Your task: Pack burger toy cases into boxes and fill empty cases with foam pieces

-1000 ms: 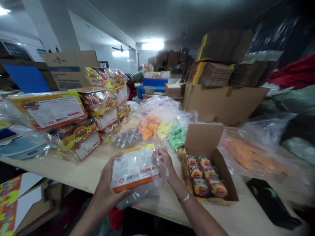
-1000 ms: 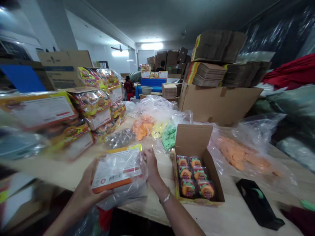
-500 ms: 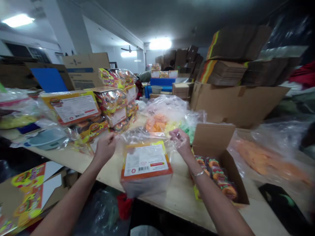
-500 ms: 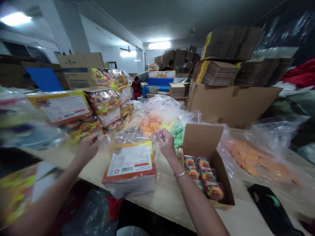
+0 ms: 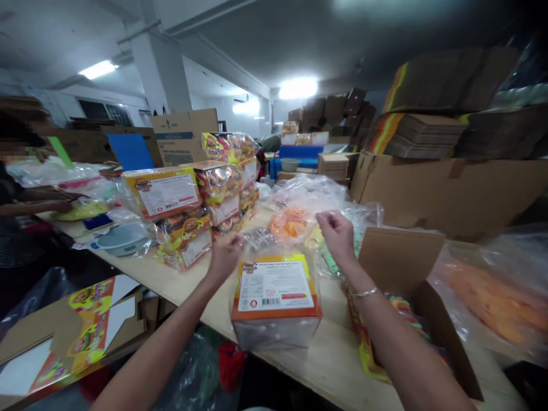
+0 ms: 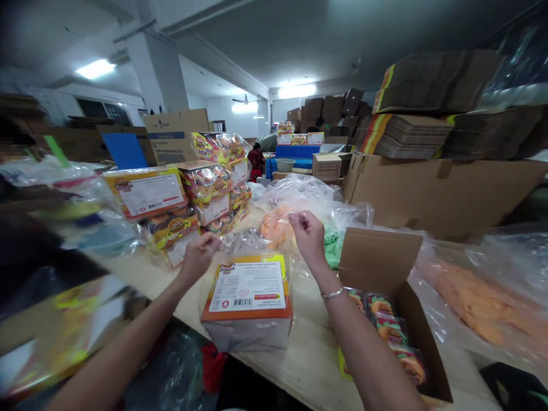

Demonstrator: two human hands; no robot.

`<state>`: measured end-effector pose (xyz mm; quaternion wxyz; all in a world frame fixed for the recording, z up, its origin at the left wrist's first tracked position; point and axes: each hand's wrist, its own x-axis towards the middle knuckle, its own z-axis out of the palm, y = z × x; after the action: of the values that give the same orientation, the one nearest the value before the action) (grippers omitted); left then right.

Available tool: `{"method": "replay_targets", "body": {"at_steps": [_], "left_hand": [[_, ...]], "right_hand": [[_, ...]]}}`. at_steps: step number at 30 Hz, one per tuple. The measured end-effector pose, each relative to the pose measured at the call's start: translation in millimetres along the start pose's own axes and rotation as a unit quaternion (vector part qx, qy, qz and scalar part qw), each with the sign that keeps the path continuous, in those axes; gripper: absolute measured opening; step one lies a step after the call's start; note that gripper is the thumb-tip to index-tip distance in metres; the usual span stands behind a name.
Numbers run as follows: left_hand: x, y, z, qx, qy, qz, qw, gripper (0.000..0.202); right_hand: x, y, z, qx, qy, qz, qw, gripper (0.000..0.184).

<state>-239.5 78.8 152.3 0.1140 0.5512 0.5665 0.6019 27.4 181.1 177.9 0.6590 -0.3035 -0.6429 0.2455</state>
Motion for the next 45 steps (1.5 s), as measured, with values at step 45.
{"method": "replay_targets", "body": {"at_steps": [45], "left_hand": [[16, 46, -23.9, -0.191, -0.129, -0.073, 0.970, 0.036]], "right_hand": [[-17, -71, 113, -0.171, -0.222, -0.338, 0.898, 0.020]]}}
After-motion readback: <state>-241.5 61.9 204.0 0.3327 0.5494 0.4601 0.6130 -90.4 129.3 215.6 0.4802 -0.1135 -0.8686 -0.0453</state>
